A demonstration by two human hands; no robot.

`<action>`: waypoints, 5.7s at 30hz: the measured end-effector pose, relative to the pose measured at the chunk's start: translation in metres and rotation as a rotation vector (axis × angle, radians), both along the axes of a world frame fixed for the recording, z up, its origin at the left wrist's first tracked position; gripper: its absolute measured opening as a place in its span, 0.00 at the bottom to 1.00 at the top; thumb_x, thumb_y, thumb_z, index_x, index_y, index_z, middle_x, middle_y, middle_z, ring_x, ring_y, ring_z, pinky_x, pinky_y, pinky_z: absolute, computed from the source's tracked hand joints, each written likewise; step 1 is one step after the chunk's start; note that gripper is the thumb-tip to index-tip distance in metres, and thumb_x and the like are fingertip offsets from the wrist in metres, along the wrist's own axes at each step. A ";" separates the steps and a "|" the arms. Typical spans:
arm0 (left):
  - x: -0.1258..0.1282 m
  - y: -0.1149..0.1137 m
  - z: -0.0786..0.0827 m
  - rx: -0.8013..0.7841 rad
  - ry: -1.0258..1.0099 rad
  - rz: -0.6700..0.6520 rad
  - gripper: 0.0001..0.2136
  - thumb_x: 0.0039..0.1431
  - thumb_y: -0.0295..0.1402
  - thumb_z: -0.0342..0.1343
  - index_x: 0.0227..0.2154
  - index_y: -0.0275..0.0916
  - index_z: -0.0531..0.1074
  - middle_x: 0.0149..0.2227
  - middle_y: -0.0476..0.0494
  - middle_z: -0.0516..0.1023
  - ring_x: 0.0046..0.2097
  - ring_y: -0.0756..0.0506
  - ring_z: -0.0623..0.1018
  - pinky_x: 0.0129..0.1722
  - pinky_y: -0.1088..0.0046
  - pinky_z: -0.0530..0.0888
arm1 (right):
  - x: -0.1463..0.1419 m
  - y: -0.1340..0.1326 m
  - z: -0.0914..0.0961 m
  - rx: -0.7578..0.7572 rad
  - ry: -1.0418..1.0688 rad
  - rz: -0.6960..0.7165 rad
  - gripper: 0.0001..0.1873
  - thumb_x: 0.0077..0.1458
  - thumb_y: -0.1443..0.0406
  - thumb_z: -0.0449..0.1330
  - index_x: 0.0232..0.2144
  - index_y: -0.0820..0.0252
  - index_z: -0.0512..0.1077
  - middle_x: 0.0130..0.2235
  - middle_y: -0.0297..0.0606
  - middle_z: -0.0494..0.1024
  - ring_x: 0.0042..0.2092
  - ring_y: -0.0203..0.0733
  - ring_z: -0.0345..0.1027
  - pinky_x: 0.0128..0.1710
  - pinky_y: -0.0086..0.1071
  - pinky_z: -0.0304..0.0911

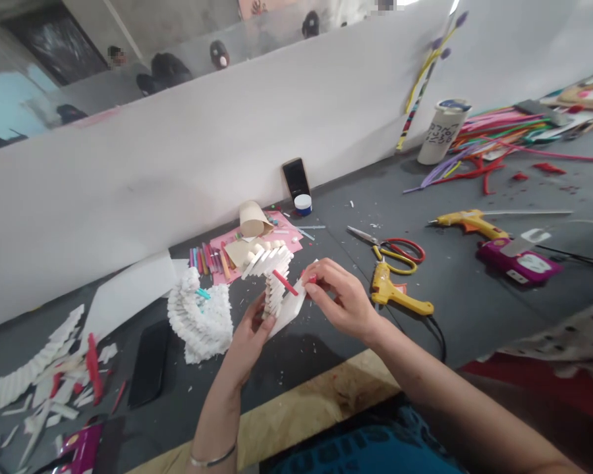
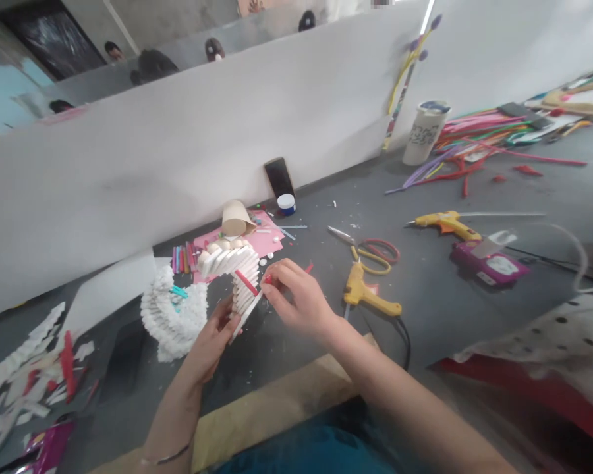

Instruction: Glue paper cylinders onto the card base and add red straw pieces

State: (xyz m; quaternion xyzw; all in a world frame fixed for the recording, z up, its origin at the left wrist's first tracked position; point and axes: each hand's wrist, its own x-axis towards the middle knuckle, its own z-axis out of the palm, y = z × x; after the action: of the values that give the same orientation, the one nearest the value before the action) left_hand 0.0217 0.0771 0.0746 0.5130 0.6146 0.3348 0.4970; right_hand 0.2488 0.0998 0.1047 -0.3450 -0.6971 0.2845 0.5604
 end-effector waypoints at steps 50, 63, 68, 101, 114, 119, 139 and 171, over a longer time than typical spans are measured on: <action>0.007 -0.028 -0.011 -0.147 -0.677 -0.298 0.29 0.53 0.43 0.67 0.58 0.43 0.71 0.56 0.39 0.76 0.56 0.36 0.74 0.51 0.65 0.70 | 0.039 -0.011 0.088 -0.503 -0.075 0.352 0.12 0.60 0.56 0.63 0.34 0.59 0.73 0.29 0.33 0.75 0.27 0.31 0.66 0.26 0.25 0.64; 0.012 -0.027 -0.004 -0.117 -0.736 -0.383 0.32 0.54 0.43 0.66 0.61 0.45 0.68 0.59 0.39 0.74 0.58 0.35 0.73 0.54 0.61 0.70 | 0.051 -0.026 0.101 -0.371 -0.419 0.418 0.14 0.62 0.57 0.61 0.47 0.55 0.78 0.44 0.39 0.81 0.44 0.40 0.74 0.42 0.32 0.69; 0.011 -0.029 -0.004 -0.132 -0.753 -0.374 0.30 0.55 0.42 0.66 0.60 0.46 0.69 0.60 0.40 0.73 0.60 0.35 0.72 0.56 0.61 0.69 | 0.051 -0.030 0.103 -0.282 -0.488 0.440 0.18 0.60 0.57 0.63 0.51 0.51 0.77 0.45 0.39 0.80 0.45 0.41 0.73 0.44 0.34 0.69; 0.011 -0.028 0.001 -0.188 -0.686 -0.431 0.30 0.55 0.43 0.66 0.60 0.43 0.69 0.56 0.37 0.76 0.54 0.36 0.77 0.51 0.62 0.71 | 0.049 -0.027 0.098 -0.250 -0.563 0.507 0.14 0.61 0.58 0.62 0.48 0.51 0.76 0.45 0.37 0.80 0.46 0.40 0.72 0.45 0.34 0.67; 0.008 -0.028 0.001 -0.185 -0.657 -0.423 0.32 0.54 0.44 0.66 0.60 0.41 0.68 0.56 0.35 0.76 0.54 0.35 0.76 0.50 0.62 0.71 | 0.054 -0.027 0.094 -0.204 -0.636 0.529 0.18 0.60 0.59 0.64 0.53 0.49 0.72 0.50 0.36 0.78 0.51 0.41 0.70 0.50 0.36 0.66; 0.007 -0.027 -0.001 -0.186 -0.641 -0.408 0.31 0.54 0.44 0.66 0.59 0.40 0.68 0.57 0.36 0.75 0.54 0.37 0.76 0.50 0.64 0.72 | 0.053 -0.029 0.096 -0.196 -0.674 0.526 0.21 0.58 0.58 0.65 0.54 0.50 0.71 0.51 0.37 0.77 0.53 0.43 0.69 0.52 0.37 0.65; -0.003 -0.019 -0.001 -0.154 -0.530 -0.286 0.34 0.51 0.47 0.67 0.60 0.41 0.68 0.57 0.36 0.75 0.56 0.36 0.75 0.52 0.61 0.72 | 0.053 -0.043 0.069 0.089 -0.343 0.362 0.12 0.59 0.70 0.63 0.45 0.53 0.73 0.39 0.35 0.80 0.42 0.39 0.72 0.46 0.36 0.67; 0.016 -0.041 -0.009 0.618 0.825 -0.020 0.25 0.66 0.41 0.51 0.64 0.40 0.61 0.64 0.32 0.67 0.65 0.33 0.65 0.62 0.51 0.64 | 0.076 -0.087 -0.019 -0.336 -0.349 0.027 0.06 0.61 0.67 0.57 0.35 0.56 0.75 0.35 0.36 0.81 0.38 0.38 0.75 0.38 0.31 0.71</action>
State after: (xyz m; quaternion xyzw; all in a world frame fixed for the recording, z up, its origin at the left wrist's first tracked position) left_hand 0.0381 0.0364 0.0655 0.7312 0.6268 0.2660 0.0416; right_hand 0.3246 0.0125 0.0852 -0.4680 -0.7307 0.3401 0.3623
